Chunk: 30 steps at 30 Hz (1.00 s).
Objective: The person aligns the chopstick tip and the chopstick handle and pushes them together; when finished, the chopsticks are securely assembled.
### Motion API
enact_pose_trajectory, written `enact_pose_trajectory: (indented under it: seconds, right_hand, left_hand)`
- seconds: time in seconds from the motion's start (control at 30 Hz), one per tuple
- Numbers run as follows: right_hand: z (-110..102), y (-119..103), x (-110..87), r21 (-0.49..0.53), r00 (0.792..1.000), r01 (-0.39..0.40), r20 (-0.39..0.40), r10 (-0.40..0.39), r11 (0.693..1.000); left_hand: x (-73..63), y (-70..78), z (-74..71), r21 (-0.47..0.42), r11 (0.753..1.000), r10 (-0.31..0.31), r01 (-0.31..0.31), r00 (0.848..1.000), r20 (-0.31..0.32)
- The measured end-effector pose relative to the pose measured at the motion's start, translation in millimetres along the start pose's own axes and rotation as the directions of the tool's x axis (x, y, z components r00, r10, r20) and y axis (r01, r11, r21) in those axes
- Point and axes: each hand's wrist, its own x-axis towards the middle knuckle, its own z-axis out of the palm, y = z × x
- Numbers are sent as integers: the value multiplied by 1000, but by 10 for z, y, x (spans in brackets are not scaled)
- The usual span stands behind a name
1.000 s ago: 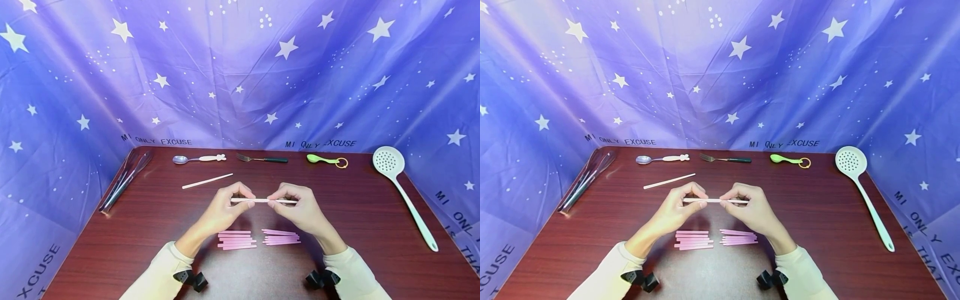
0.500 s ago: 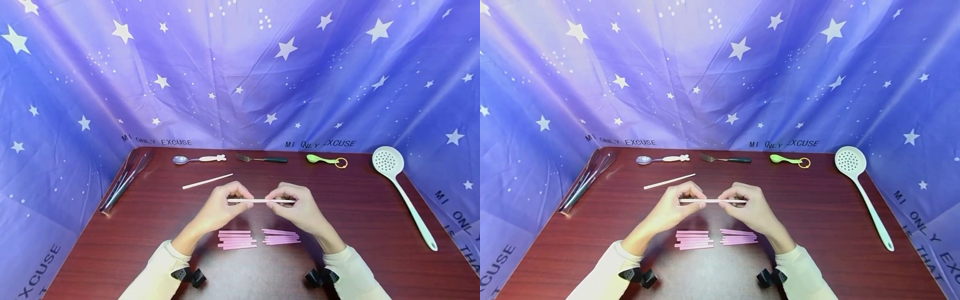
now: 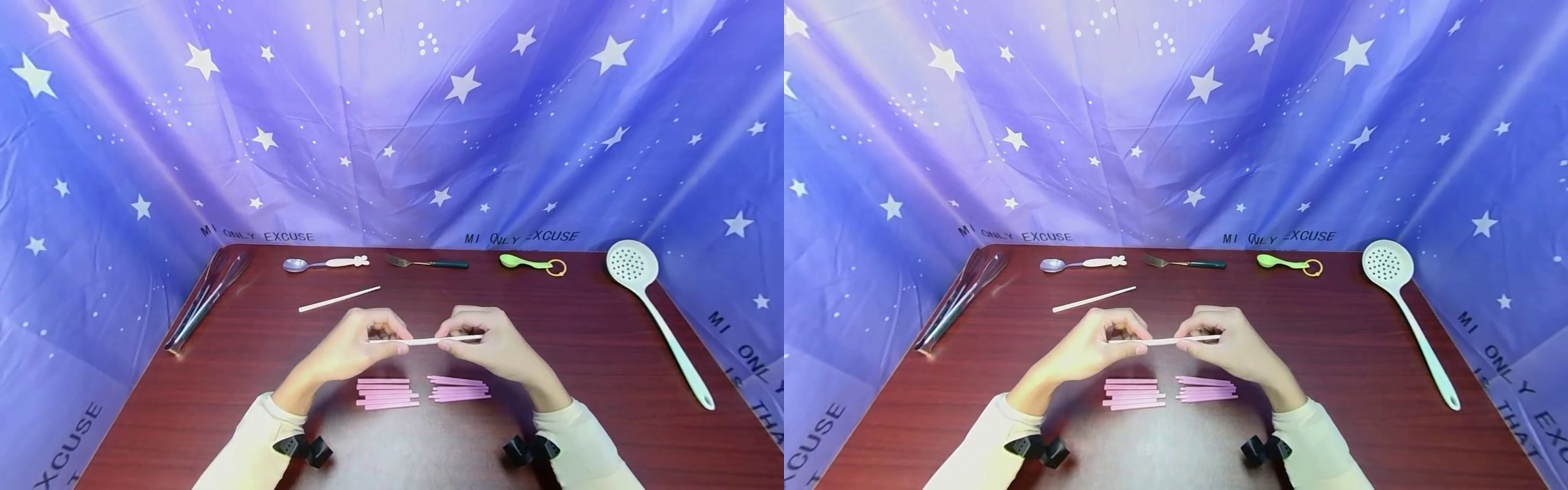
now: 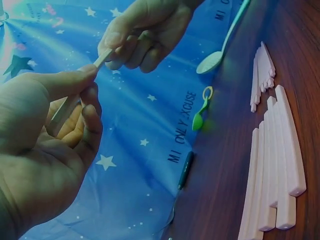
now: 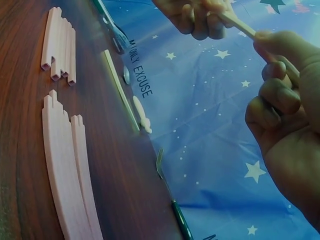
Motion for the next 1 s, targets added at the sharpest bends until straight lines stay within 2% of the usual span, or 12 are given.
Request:
enact_pose_trajectory:
  seconds: [0.13, 0.33, 0.5, 0.63, 0.83, 0.9, 1.0]
  right_hand:
    - [15, 16, 9, 5, 1000, 0, -10, 0, 1000]
    - [84, 57, 41, -12, 1000, -4, -11, 4, 1000]
    - [64, 89, 23, -17, 999, -21, -35, 20, 1000]
    - [14, 117, -17, -31, 998, -44, -50, 43, 999]
    - [-76, 191, -103, -34, 995, -60, -81, 57, 998]
    - [-100, 226, -140, -33, 994, -64, -88, 61, 997]
    - [-124, 282, -203, -26, 993, -74, -90, 72, 997]
  left_hand:
    - [-13, -1, -12, 3, 1000, -13, 13, 1000, 0]
    - [-121, -11, -119, 94, 992, -85, 87, 996, -31]
    - [-203, -38, -225, 174, 980, -88, 102, 992, -88]
    - [-273, -107, -310, 199, 973, -89, 119, 984, -151]
    - [-406, -307, -480, 243, 952, -120, 184, 960, -253]
    - [-446, -395, -538, 260, 939, -143, 223, 945, -293]
    - [-486, -522, -604, 279, 913, -189, 298, 915, -357]
